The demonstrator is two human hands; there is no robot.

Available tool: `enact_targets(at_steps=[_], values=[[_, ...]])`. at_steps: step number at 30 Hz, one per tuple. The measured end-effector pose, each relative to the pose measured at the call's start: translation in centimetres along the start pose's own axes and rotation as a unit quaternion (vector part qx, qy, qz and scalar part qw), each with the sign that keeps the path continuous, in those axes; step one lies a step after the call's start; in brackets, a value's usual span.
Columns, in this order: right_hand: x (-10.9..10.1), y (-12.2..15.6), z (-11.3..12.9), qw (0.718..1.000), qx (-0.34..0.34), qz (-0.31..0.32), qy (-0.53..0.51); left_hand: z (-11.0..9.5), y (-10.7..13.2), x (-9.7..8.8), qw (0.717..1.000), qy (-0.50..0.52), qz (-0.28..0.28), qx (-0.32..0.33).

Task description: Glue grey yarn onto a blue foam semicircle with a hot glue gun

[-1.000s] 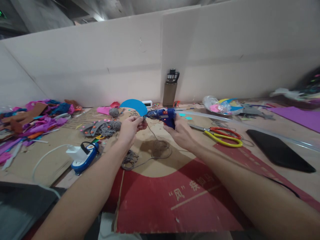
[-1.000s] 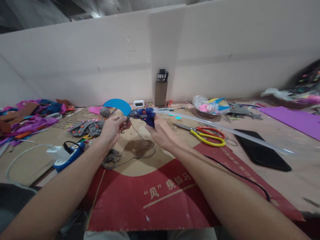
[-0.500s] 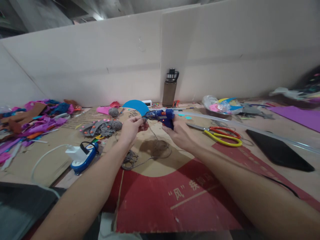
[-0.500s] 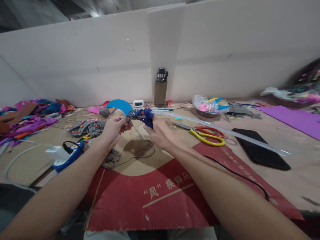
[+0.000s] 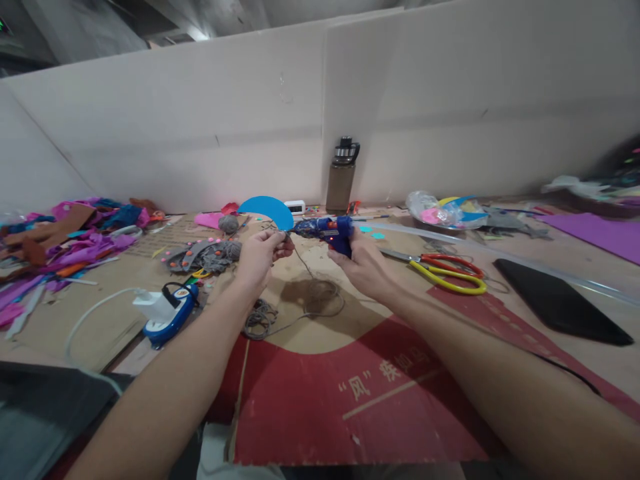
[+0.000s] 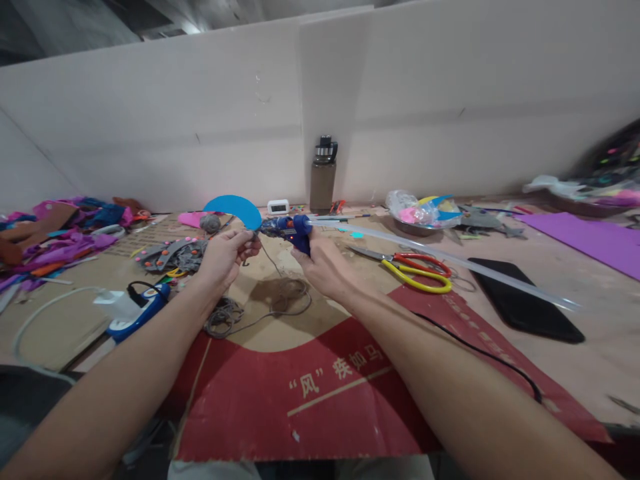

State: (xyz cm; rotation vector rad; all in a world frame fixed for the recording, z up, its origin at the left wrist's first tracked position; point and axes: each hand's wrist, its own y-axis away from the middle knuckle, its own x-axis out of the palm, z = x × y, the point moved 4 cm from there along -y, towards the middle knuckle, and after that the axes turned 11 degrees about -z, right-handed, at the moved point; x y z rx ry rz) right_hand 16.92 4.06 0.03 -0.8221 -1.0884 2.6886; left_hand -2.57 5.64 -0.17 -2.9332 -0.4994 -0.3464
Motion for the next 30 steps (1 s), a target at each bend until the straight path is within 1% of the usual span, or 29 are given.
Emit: enact_targets(at_steps=[3, 6, 8, 10, 13, 15, 16, 17, 19, 21, 22, 23, 24, 25, 26, 27, 28, 29, 30], values=[[0.1, 0.0, -0.2, 1.0, 0.002, -0.001, -0.007, -0.2, 0.0, 0.0, 1.0, 0.01, -0.001, -0.001], [0.1, -0.1, -0.6, 0.999, 0.032, 0.001, 0.001, -0.5, 0.0, 0.0, 1.0, 0.015, -0.017, 0.0], [0.3, -0.1, -1.2, 0.997, 0.083, 0.005, -0.011, -0.6, 0.0, -0.1, 0.999, 0.024, -0.025, 0.007], [0.9, -0.1, -2.0, 0.987, 0.156, 0.023, -0.039, -0.6, -0.1, -0.2, 0.999, 0.034, -0.028, 0.015], [2.1, 0.0, -3.7, 0.962, 0.254, 0.076, -0.064, -0.4, -0.2, -0.2, 0.999, 0.026, -0.023, 0.023], [2.6, 0.1, -4.7, 0.951, 0.286, 0.112, -0.042, -0.3, -0.2, -0.1, 0.999, 0.01, -0.018, 0.03], [2.7, 0.0, -5.1, 0.952, 0.284, 0.116, -0.015, -0.2, -0.1, 0.0, 0.999, 0.002, -0.016, 0.037], [2.5, -0.1, -5.4, 0.959, 0.264, 0.102, 0.021, -0.3, 0.0, 0.1, 0.999, -0.008, -0.014, 0.047], [1.7, -0.6, -5.0, 0.98, 0.171, 0.022, 0.102, -0.6, 0.4, 0.3, 0.996, -0.038, -0.014, 0.075], [1.1, -0.7, -3.7, 0.986, 0.076, -0.059, 0.136, -1.0, 1.0, 0.5, 0.99, -0.087, -0.015, 0.113], [1.1, -0.7, -2.8, 0.989, 0.055, -0.073, 0.117, -1.3, 1.4, 0.6, 0.984, -0.116, -0.016, 0.133], [1.4, -0.5, -2.1, 0.993, 0.062, -0.063, 0.074, -1.5, 1.7, 0.7, 0.977, -0.145, -0.013, 0.153], [1.9, -0.4, -1.2, 0.996, 0.083, -0.033, 0.001, -1.8, 2.1, 0.9, 0.97, -0.166, -0.013, 0.176], [2.4, -0.2, -0.3, 0.99, 0.111, -0.01, -0.09, -2.0, 2.5, 1.0, 0.961, -0.188, -0.013, 0.202], [3.0, 0.0, 0.5, 0.973, 0.139, 0.008, -0.185, -2.3, 2.8, 1.2, 0.951, -0.204, -0.015, 0.23], [3.5, 0.2, 1.3, 0.949, 0.168, 0.031, -0.263, -2.6, 3.1, 1.3, 0.942, -0.218, -0.019, 0.255], [4.0, 0.4, 2.0, 0.928, 0.197, 0.05, -0.313, -2.7, 3.3, 1.4, 0.935, -0.228, -0.022, 0.272], [4.2, 0.6, 2.3, 0.914, 0.218, 0.057, -0.336, -2.8, 3.4, 1.5, 0.931, -0.236, -0.021, 0.279], [4.3, 0.7, 2.5, 0.91, 0.231, 0.055, -0.339, -2.8, 3.5, 1.6, 0.931, -0.239, -0.018, 0.274]])
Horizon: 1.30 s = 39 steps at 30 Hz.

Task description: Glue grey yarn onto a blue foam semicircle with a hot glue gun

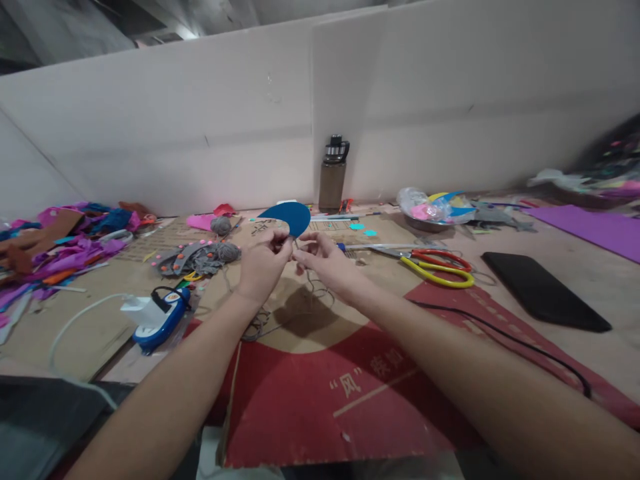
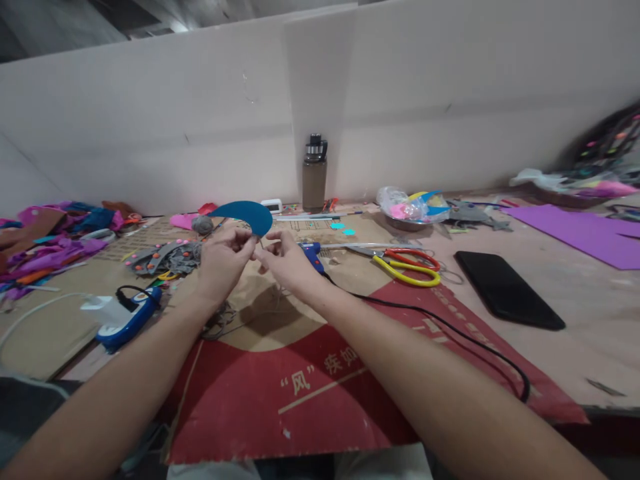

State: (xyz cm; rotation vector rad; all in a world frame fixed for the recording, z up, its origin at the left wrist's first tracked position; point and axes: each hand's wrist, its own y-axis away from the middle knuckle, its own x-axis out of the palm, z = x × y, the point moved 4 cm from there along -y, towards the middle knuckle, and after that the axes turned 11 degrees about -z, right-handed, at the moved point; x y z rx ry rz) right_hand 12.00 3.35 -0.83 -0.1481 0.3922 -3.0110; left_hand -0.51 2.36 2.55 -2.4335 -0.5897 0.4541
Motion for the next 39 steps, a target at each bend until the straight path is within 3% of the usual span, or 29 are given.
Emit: enact_targets(at_steps=[5, 13, 24, 33, 39], values=[[-1.5, -0.4, 0.6, 0.991, -0.055, -0.078, 0.095, 0.5, 0.1, 0.5, 0.997, 0.028, 0.045, -0.061], [-2.4, -0.7, 1.7, 0.976, -0.108, -0.127, 0.139, 1.5, 0.3, 1.2, 0.986, 0.058, 0.092, -0.123], [-2.5, -0.7, 0.8, 0.983, -0.047, -0.122, 0.126, 2.3, 0.4, 1.9, 0.968, 0.158, 0.103, -0.167], [-2.7, -1.0, 0.4, 0.984, -0.045, -0.128, 0.113, 2.3, 0.6, 2.1, 0.947, 0.224, 0.121, -0.198], [-2.7, -1.0, 0.2, 0.99, -0.023, -0.123, 0.056, 2.1, 0.8, 2.4, 0.927, 0.27, 0.162, -0.205]])
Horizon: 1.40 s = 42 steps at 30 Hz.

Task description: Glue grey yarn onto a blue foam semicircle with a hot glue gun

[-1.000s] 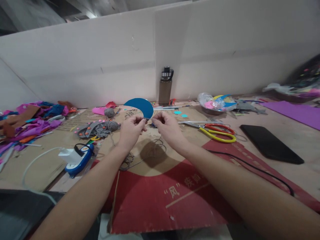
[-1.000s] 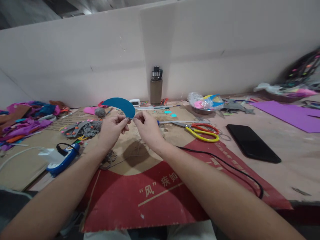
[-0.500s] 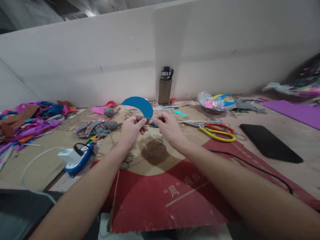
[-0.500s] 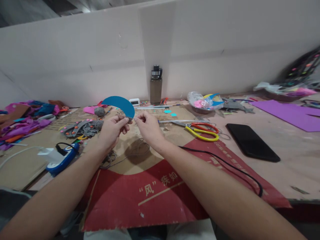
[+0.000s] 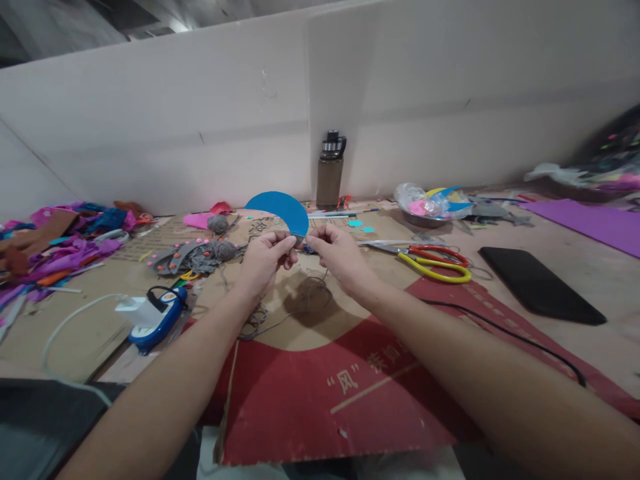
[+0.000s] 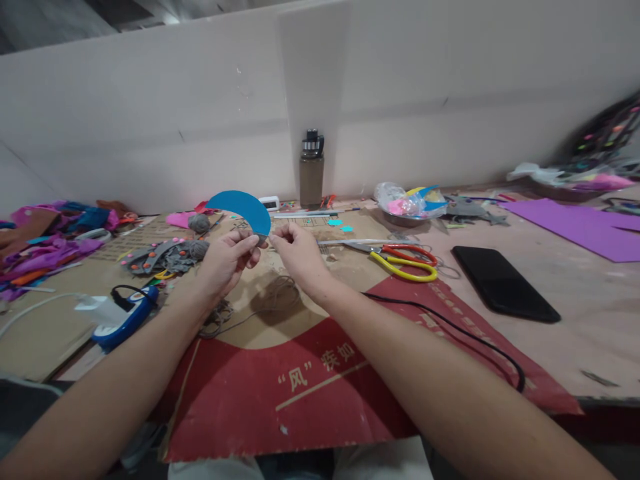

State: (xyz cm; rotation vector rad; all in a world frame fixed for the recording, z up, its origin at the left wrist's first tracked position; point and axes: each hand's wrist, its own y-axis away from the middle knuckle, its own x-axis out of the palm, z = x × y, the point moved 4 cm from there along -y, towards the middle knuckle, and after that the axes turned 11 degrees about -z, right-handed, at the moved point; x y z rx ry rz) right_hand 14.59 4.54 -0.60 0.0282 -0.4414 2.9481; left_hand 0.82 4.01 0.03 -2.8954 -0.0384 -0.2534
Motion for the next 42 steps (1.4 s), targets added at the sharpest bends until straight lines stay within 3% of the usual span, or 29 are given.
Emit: enact_targets(at_steps=[6, 12, 18, 24, 27, 32, 42], values=[[0.1, 0.4, -0.1, 0.992, 0.067, 0.057, -0.089, 0.3, 0.0, 0.3, 0.996, 0.02, 0.064, -0.066], [0.2, 0.8, 0.2, 0.991, 0.069, 0.067, -0.098, 0.8, -0.1, 0.2, 0.993, 0.038, 0.042, -0.106], [0.3, 1.1, 0.2, 0.993, 0.068, 0.046, -0.083, 0.5, 0.1, 0.4, 0.995, 0.06, 0.011, -0.078], [0.1, 0.8, 0.4, 0.996, 0.054, 0.024, -0.06, 0.6, 0.3, 0.9, 0.998, 0.02, 0.052, 0.004], [0.1, 0.8, 0.4, 0.997, 0.04, 0.028, -0.052, 0.9, 0.1, 0.7, 0.998, -0.026, 0.043, 0.026], [0.4, 1.0, 0.5, 0.998, 0.01, 0.058, -0.028, 0.7, 0.1, 0.6, 0.999, -0.043, 0.027, 0.008], [0.1, 1.0, 0.0, 0.998, -0.037, 0.029, 0.031, 0.5, 0.6, 0.5, 0.996, -0.07, -0.019, -0.041]])
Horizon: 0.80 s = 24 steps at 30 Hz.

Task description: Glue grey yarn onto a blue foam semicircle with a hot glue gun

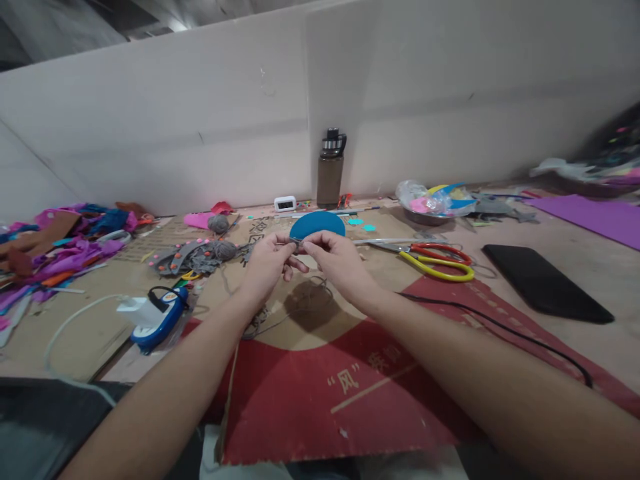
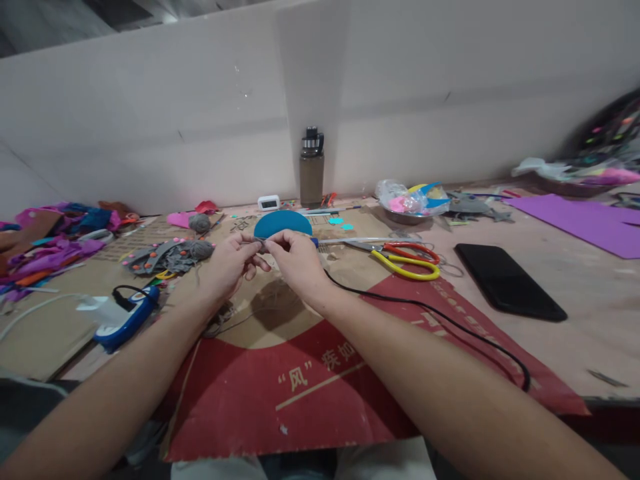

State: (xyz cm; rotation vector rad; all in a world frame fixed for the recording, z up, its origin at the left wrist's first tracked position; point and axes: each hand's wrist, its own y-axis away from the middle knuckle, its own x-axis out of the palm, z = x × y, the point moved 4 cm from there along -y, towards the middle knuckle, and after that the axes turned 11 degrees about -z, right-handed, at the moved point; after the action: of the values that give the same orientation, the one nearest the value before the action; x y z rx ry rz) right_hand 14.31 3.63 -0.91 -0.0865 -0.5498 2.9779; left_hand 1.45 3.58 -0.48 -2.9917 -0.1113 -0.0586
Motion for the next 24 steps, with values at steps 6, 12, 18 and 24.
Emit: enact_targets(at_steps=[6, 12, 18, 24], values=[[-0.16, 0.11, 0.02, 1.0, -0.013, 0.005, 0.009, -0.01, -0.18, -0.26, 0.999, 0.039, 0.019, -0.011], [-0.5, -0.01, -0.17, 1.0, -0.023, -0.002, 0.022, -0.22, 0.01, 0.05, 0.999, 0.033, 0.042, -0.011], [-0.58, -0.11, -0.36, 1.0, -0.02, -0.006, 0.015, -0.4, 0.07, 0.13, 0.999, 0.028, 0.037, 0.002], [-0.13, -0.01, -0.64, 0.999, -0.021, 0.029, -0.007, -0.36, -0.39, -0.73, 0.999, 0.041, -0.013, 0.003]])
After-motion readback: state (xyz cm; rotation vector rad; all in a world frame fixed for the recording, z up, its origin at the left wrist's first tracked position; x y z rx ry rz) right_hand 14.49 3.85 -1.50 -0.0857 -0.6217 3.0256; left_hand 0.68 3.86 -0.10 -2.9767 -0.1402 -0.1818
